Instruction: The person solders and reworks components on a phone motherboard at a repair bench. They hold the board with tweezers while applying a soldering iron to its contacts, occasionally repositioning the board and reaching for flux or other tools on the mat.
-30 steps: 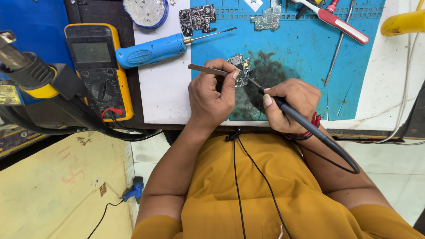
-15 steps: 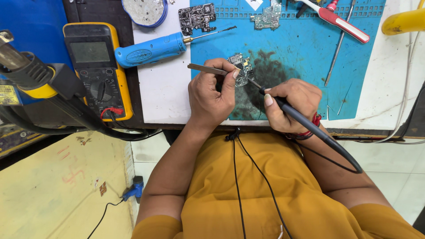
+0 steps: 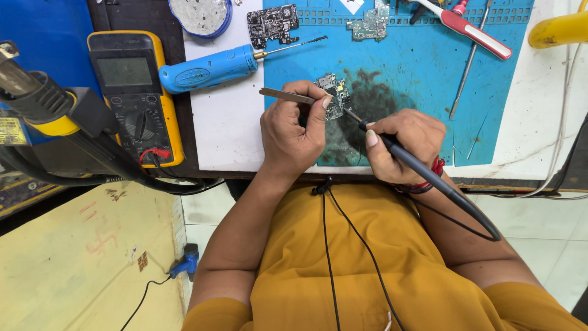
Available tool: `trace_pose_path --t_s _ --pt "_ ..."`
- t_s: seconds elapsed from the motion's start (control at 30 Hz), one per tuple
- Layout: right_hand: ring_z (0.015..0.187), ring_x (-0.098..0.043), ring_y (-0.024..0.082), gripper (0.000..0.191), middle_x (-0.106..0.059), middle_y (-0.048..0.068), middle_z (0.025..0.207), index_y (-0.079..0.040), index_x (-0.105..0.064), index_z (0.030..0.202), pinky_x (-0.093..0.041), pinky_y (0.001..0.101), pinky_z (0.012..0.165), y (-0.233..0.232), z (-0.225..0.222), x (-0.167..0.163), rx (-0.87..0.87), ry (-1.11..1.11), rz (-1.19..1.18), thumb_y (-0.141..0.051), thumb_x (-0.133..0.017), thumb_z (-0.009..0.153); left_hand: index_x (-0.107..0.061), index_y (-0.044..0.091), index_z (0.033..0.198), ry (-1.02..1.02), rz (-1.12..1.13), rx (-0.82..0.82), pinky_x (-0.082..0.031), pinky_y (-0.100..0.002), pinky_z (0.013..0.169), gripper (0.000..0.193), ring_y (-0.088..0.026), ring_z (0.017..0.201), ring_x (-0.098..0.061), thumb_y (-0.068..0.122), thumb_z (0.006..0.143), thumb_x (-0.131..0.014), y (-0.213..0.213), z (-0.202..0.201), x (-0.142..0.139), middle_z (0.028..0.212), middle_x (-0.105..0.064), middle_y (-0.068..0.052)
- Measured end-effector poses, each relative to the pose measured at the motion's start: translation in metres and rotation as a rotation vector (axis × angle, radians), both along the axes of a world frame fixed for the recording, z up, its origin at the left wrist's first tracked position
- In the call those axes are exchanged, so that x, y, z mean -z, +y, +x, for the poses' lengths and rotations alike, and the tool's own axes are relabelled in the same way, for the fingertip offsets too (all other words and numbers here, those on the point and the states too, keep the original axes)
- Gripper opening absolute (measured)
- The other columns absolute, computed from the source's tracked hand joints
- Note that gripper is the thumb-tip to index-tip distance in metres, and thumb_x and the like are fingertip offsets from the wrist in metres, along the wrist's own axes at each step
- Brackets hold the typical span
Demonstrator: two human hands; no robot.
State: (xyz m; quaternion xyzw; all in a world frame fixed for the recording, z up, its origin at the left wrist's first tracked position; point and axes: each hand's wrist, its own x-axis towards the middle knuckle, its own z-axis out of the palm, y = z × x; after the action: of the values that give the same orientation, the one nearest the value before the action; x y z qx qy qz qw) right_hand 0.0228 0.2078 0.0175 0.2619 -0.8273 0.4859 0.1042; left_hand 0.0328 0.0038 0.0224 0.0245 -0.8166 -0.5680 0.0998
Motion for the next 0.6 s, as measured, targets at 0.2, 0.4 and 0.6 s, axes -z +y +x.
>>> trace_pose_path --t_s 0.2,0.4,0.6 --pt "0.064 -0.064 0.028 0.008 -0.068 0.012 0.078 -0.001 -0.063 0.091 -0.049 0.0336 0.058 0.0006 -0.0003 0.0003 -0.007 -0.001 -0.008 -0.001 -0.071 0.089 -0.062 0.006 0.104 -0.021 -0.008 -0.004 -0.052 -0.024 0.062 0.008 -0.009 0.068 -0.066 0.006 0.102 -0.071 -0.0002 -0.0004 0.0001 0.082 -0.069 -0.002" --pt "0.066 -0.065 0.028 0.008 -0.068 0.012 0.079 -0.001 -0.063 0.091 -0.050 0.0339 0.059 0.0015 0.0003 -0.0001 -0.011 0.009 0.000 -0.001 -0.071 0.089 -0.062 0.005 0.104 -0.028 0.003 -0.009 -0.051 -0.024 0.061 0.009 -0.008 0.066 -0.065 0.006 0.101 -0.071 0.0010 0.0006 0.0002 0.081 -0.069 -0.002" --pt "0.066 -0.065 0.028 0.008 -0.070 0.013 0.082 -0.001 -0.063 0.093 -0.050 0.0334 0.059 0.0004 -0.0007 0.0001 -0.011 0.005 0.000 -0.001 -0.071 0.091 -0.062 0.005 0.104 -0.019 0.021 0.028 -0.052 -0.024 0.062 0.009 -0.009 0.068 -0.066 0.006 0.101 -0.071 -0.0005 0.0012 -0.0008 0.084 -0.071 -0.003"
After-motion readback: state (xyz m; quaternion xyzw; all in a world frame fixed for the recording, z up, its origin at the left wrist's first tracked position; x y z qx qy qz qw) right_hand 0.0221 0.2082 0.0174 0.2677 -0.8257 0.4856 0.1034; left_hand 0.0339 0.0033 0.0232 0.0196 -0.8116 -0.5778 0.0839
